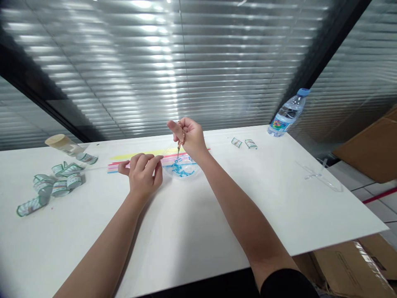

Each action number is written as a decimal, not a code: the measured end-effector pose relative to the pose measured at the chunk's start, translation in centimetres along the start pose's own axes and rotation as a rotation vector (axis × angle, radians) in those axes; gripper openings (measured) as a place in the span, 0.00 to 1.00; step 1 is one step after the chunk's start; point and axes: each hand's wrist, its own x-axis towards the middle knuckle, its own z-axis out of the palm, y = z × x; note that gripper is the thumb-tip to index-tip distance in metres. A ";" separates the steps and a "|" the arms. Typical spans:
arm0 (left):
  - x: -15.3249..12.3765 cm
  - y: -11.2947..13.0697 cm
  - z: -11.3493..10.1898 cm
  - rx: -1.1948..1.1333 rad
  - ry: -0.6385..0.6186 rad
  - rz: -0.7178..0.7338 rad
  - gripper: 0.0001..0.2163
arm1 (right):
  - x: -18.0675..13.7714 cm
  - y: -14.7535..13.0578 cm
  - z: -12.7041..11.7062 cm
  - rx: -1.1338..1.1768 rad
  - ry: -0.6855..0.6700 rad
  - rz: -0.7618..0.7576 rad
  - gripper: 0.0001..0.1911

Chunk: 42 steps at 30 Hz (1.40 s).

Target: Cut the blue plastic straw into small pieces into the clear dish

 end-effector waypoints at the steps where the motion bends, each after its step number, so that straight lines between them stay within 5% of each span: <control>1: -0.1 -0.1 0.0 0.005 -0.005 -0.001 0.09 | 0.0 0.0 0.0 0.002 -0.002 0.001 0.27; 24: -0.2 -0.6 -0.1 -0.023 -0.042 -0.070 0.06 | 0.5 -1.0 -1.4 -0.065 0.071 -0.034 0.26; 42: -0.1 -0.1 -0.1 -0.027 -0.040 -0.048 0.06 | 0.1 -0.4 -0.6 -0.058 -0.008 0.014 0.25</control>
